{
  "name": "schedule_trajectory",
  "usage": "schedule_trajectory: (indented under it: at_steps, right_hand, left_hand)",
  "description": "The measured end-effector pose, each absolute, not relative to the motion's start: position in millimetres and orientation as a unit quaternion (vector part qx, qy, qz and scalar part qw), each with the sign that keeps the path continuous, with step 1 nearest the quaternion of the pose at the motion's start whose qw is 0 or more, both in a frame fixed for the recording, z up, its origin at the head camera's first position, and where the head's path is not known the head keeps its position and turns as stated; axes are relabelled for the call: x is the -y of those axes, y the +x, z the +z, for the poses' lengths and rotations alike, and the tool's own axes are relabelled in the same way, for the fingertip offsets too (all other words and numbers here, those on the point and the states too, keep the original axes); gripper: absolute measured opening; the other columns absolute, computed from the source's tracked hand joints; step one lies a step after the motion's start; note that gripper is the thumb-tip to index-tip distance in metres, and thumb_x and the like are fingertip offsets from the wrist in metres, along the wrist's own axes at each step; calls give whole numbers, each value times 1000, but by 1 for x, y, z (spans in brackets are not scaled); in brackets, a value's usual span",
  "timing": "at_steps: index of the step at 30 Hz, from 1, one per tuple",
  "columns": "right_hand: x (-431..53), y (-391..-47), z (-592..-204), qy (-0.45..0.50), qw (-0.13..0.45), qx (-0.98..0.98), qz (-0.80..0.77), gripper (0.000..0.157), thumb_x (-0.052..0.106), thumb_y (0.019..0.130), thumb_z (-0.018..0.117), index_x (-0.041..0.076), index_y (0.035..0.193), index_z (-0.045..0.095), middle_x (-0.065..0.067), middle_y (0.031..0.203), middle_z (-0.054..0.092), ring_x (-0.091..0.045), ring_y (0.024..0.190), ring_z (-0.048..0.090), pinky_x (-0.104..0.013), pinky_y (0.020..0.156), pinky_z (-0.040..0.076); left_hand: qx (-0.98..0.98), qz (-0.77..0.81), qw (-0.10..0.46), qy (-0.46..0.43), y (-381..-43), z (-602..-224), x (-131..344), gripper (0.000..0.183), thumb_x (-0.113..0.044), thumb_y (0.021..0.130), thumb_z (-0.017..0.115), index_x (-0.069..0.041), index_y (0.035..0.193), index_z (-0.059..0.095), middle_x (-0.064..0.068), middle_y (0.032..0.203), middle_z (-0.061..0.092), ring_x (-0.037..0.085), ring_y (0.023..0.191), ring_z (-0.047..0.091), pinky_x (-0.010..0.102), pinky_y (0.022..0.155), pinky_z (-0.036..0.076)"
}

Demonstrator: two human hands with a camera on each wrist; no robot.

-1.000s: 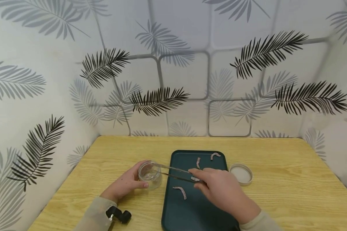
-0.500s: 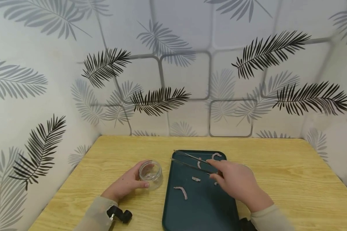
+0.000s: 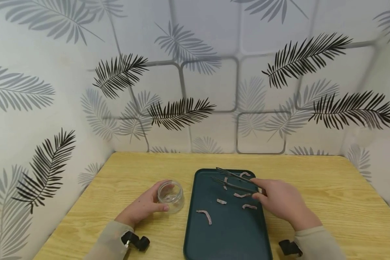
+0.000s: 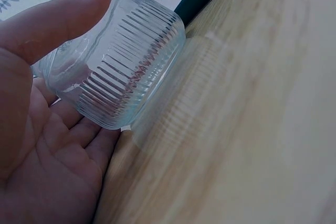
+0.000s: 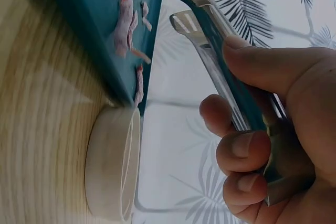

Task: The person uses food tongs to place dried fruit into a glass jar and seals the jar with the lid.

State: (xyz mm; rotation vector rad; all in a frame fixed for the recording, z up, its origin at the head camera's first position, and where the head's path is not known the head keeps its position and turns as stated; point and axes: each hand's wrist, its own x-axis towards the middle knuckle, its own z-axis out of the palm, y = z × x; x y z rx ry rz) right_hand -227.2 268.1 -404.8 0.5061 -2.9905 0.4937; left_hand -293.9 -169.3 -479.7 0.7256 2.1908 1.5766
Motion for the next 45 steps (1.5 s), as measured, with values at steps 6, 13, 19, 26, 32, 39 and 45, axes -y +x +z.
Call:
schedule_trajectory:
  at_steps: [6, 13, 19, 26, 32, 39, 45]
  right_hand:
    - [-277, -229, -406, 153, 6, 976, 152, 53, 31, 94, 73, 8, 141, 61, 8, 68, 50, -11, 57, 44, -34, 55, 36]
    - [-283, -230, -406, 151, -20, 978, 141, 53, 33, 95, 71, 8, 141, 61, 9, 70, 53, -12, 61, 46, -36, 58, 38]
    - [-283, -230, -406, 155, -27, 979, 130, 52, 31, 95, 72, 8, 140, 62, 10, 71, 56, -11, 63, 48, -38, 61, 41]
    - [-284, -232, -407, 163, -3, 979, 120, 46, 28, 94, 73, 9, 136, 66, -5, 100, 74, -14, 72, 60, -43, 65, 49]
    - [-284, -232, -409, 163, 1, 979, 119, 45, 27, 93, 74, 10, 135, 67, -5, 100, 74, -11, 68, 53, -39, 63, 44]
    - [-283, -232, -411, 167, 25, 979, 113, 43, 27, 92, 75, 12, 132, 69, -5, 102, 74, -16, 73, 64, -42, 63, 50]
    - [-283, -231, -411, 168, 39, 980, 105, 40, 25, 92, 75, 13, 130, 71, -4, 101, 75, -11, 69, 59, -38, 60, 47]
  left_hand:
    - [-775, 554, 174, 250, -294, -478, 168, 80, -18, 90, 79, -22, 156, 34, 8, 156, 42, 25, 138, 45, 44, 111, 33]
    - [-774, 556, 179, 246, -294, -477, 168, 82, -16, 91, 78, -22, 157, 31, 8, 156, 41, 25, 138, 45, 45, 111, 32]
    - [-772, 559, 181, 243, -293, -476, 168, 83, -15, 91, 78, -21, 158, 30, 8, 157, 41, 26, 138, 44, 44, 110, 33]
    - [-774, 556, 179, 242, -293, -476, 168, 83, -17, 91, 79, -22, 158, 31, 7, 156, 41, 25, 138, 45, 45, 110, 33]
    - [-772, 558, 181, 245, -294, -477, 169, 82, -16, 92, 78, -21, 159, 30, 9, 158, 39, 26, 139, 43, 46, 111, 32]
    - [-774, 556, 181, 243, -294, -476, 169, 82, -18, 91, 78, -23, 158, 30, 7, 157, 40, 25, 140, 43, 47, 111, 32]
    - [-769, 563, 183, 243, -293, -478, 169, 82, -17, 92, 78, -20, 159, 30, 9, 158, 39, 26, 140, 42, 45, 111, 32]
